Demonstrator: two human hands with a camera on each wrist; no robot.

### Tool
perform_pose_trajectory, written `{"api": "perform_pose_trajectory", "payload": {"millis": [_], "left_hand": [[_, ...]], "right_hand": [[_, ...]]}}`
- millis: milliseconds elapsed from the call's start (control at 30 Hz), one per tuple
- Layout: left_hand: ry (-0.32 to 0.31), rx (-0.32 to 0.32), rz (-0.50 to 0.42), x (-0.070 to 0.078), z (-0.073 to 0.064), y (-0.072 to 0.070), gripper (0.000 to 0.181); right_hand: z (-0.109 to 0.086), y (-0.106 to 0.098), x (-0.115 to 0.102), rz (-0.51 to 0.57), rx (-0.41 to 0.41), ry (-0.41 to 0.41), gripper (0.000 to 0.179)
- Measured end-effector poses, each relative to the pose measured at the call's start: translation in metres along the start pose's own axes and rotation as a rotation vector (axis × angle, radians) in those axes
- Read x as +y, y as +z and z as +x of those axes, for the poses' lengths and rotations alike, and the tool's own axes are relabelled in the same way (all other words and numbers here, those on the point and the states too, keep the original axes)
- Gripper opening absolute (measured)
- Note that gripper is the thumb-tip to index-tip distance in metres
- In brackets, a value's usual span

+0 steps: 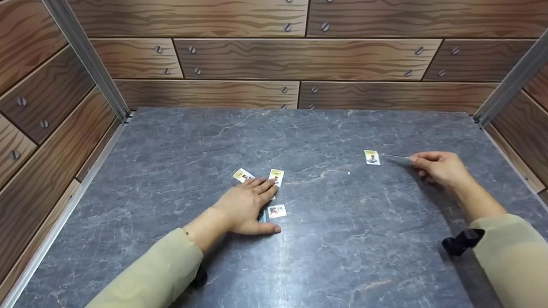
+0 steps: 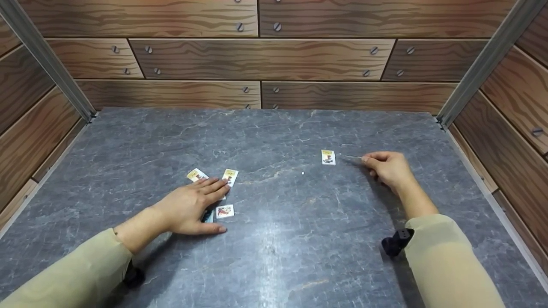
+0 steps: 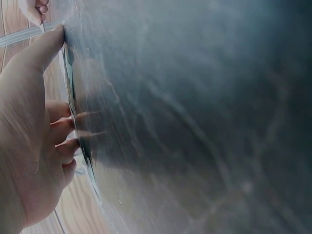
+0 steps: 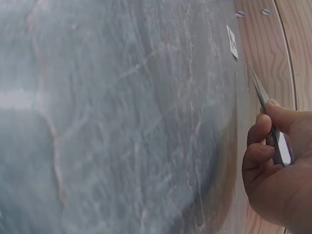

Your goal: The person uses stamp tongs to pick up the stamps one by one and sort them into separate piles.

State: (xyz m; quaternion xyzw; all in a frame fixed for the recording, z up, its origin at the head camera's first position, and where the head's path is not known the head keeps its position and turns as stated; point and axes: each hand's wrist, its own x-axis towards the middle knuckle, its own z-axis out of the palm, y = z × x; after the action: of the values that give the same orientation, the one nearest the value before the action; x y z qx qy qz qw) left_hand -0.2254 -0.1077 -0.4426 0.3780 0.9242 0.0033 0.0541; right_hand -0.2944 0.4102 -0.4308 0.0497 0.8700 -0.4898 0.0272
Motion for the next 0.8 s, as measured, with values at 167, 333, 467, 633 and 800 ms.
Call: {"api": "perform_pose_trajectory", "payload": {"millis": [167,333,467,633,800], "left_hand": [[0.005,-0.003,-0.002,0.0,0.0,0.0,0.107],[0.011,0.007,-0.008,0.0,0.0,0.001,0.107],[0.008,0.0,-0.011,0.0,0.0,0.001,0.107],[0.011,0.009,-0.016,0.0,-0.001,0.0,0.106],[0.013,0.016,-0.024,0.0,-0.001,0.0,0.106]], "right_hand": [[-0.004,-0.003,-0.004,-0.008,0.019,-0.021,0.013],[-0.007,-0.001,-0.014,0.001,0.015,-0.029,0.012],[-0.009,0.006,-0.024,0.016,0.006,-0.046,0.006],[-0.011,0.019,-0.04,0.003,-0.008,-0.084,0.027],[-0.014,0.037,-0.059,0.007,-0.029,-0.135,0.04]]}}
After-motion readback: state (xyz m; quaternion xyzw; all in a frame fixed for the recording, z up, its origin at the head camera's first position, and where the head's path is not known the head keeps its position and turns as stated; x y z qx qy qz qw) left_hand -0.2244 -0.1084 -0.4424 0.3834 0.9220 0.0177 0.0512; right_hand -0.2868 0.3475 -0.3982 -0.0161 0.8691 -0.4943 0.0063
